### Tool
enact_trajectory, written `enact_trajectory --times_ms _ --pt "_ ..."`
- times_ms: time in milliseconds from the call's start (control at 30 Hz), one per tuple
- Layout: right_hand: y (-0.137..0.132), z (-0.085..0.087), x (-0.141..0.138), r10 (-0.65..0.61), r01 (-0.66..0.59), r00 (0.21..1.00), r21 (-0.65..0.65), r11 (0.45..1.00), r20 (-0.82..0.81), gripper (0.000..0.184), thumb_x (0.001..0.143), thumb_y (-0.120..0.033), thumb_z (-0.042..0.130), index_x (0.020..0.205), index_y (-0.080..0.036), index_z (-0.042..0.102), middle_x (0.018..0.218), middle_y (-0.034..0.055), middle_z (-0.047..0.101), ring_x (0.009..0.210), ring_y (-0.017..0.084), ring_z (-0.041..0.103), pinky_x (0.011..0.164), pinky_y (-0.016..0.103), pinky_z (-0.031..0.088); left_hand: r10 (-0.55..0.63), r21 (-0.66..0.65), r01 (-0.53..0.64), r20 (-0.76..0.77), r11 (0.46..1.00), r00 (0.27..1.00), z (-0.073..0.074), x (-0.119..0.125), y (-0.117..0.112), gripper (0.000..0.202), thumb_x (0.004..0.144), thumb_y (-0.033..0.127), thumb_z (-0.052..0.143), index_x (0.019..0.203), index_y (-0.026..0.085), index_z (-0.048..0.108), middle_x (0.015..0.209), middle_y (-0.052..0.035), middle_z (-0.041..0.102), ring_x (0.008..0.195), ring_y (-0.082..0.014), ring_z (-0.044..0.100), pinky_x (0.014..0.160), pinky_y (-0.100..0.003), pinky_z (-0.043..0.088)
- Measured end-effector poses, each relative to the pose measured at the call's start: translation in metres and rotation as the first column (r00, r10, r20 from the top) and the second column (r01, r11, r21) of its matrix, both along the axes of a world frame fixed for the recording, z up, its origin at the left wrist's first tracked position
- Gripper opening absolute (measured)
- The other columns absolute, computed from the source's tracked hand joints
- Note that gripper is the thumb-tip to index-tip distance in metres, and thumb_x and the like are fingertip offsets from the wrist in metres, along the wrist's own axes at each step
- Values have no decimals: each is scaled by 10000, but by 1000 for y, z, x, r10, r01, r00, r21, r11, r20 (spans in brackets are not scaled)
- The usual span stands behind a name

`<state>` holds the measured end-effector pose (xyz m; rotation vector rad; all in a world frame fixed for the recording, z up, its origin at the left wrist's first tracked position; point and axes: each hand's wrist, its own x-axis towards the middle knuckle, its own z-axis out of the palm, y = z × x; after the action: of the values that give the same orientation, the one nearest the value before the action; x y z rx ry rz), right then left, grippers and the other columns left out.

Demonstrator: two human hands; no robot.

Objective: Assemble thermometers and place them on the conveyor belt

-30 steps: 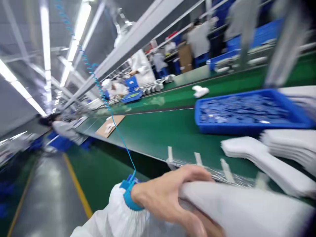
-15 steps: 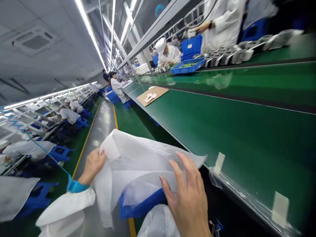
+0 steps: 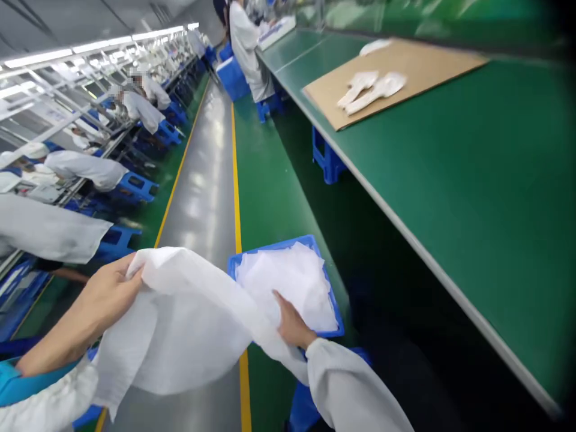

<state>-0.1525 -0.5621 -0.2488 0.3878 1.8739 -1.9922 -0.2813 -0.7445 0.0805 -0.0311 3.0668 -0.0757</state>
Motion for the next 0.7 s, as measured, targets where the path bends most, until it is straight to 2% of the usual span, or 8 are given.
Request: enact_trajectory --times_ms 100,200,333,400,467,567,633,700 --pt "-11 -22 -31 188 -172 981 -209 963 58 302 920 -339 725 1127 -124 682 1032 57 716 930 177 698 879 389 590 18 -110 -12 49 994 999 -16 -19 9 466 847 558 404 1071 225 639 1032 -24 754 991 -290 699 795 -279 496" --pt "23 -43 -55 200 -155 970 -280 947 141 390 1004 -475 587 1138 -115 655 932 55 706 757 138 673 756 334 586 -38 -388 75 103 919 994 -39 -40 15 415 881 479 292 963 191 580 1017 -135 725 1004 -355 690 794 -338 465" --pt "89 -49 -65 200 -149 971 -324 934 128 746 1004 -730 287 1482 -193 488 1478 165 550 1228 212 630 1021 389 522 29 -437 87 251 895 968 -71 -59 15 287 926 382 286 888 200 504 952 -167 701 981 -367 696 754 -345 439" --pt "100 -38 -57 290 -252 954 -324 912 74 1020 850 -815 535 1634 -224 259 1622 156 381 1421 256 482 1132 404 442 44 -380 62 264 923 964 -81 -63 13 259 933 370 329 883 200 518 955 -149 703 983 -352 693 753 -339 445" --pt "94 -23 -45 404 -377 914 -275 884 47 1289 656 -689 826 1662 -220 170 1628 154 370 1470 287 417 1139 393 434 63 -317 18 244 948 968 -88 -65 9 274 931 371 354 910 194 562 986 -140 709 988 -339 690 759 -345 463" --pt "75 -10 -40 507 -496 857 -121 860 95 856 770 -468 811 1519 -191 501 1264 115 704 1161 246 666 966 338 534 89 -263 -24 238 964 967 -95 -67 0 346 923 392 348 988 183 615 992 -131 713 960 -329 689 785 -380 495" --pt "70 -16 -56 476 -494 863 89 865 166 460 909 -371 671 1333 -193 663 1105 83 741 1054 225 687 972 372 520 61 -213 -7 248 977 967 -99 -65 -7 424 893 442 372 1098 156 609 1046 -148 706 984 -336 688 840 -421 525" --pt "72 -31 -87 413 -469 882 334 818 227 353 951 -315 624 1278 -196 682 1200 96 701 1177 255 627 1072 477 451 -30 -123 55 196 991 980 -103 -57 -13 588 851 530 435 1253 117 553 1229 -190 660 1129 -359 655 967 -477 526"
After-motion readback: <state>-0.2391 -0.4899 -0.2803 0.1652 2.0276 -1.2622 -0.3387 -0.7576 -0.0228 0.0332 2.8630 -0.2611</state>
